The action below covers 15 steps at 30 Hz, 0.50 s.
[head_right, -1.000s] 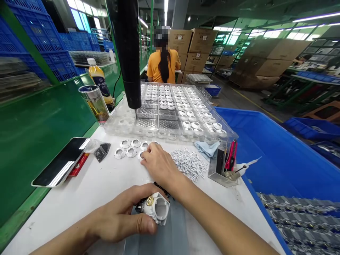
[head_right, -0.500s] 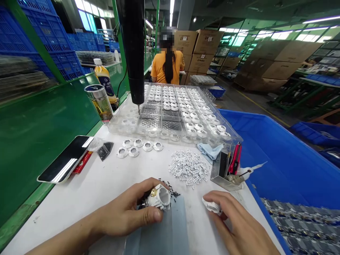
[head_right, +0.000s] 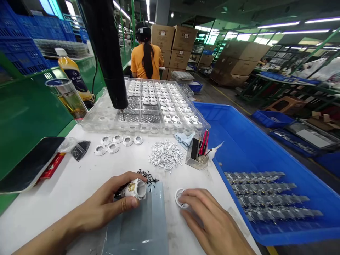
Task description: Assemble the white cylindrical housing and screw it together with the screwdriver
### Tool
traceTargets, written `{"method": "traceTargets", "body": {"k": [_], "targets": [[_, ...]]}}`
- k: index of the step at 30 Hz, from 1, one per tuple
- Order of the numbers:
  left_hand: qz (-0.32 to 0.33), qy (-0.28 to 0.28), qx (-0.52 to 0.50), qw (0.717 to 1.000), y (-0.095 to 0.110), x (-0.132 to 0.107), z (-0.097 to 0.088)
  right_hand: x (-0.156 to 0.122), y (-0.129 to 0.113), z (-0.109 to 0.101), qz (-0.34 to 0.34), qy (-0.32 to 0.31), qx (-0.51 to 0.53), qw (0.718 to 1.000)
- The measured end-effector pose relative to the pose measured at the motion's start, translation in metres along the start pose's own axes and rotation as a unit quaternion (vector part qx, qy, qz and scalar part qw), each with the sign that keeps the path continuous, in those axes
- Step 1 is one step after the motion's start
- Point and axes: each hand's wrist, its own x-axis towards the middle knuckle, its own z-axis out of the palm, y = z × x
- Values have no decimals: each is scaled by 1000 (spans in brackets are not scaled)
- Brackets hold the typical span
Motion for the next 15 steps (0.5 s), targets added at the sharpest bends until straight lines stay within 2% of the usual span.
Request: {"method": "traceTargets", "body": {"k": [4,6,9,12,15], "targets": [[-2,5,33,999,-1,2,1,10,-4,0,63,-6,-10,998],[-2,13,40,999,-2,2,2,15,-10,0,86,-14,30,996],[32,22,56,998,-4,2,3,21,-27,-3,119,26,134,983],[68,24,59,996,-7,2,5,28,-48,-7,80,71,236,966],[93,20,56,994,-10,2,7,37,-62,-7,20,80,278,957]]}}
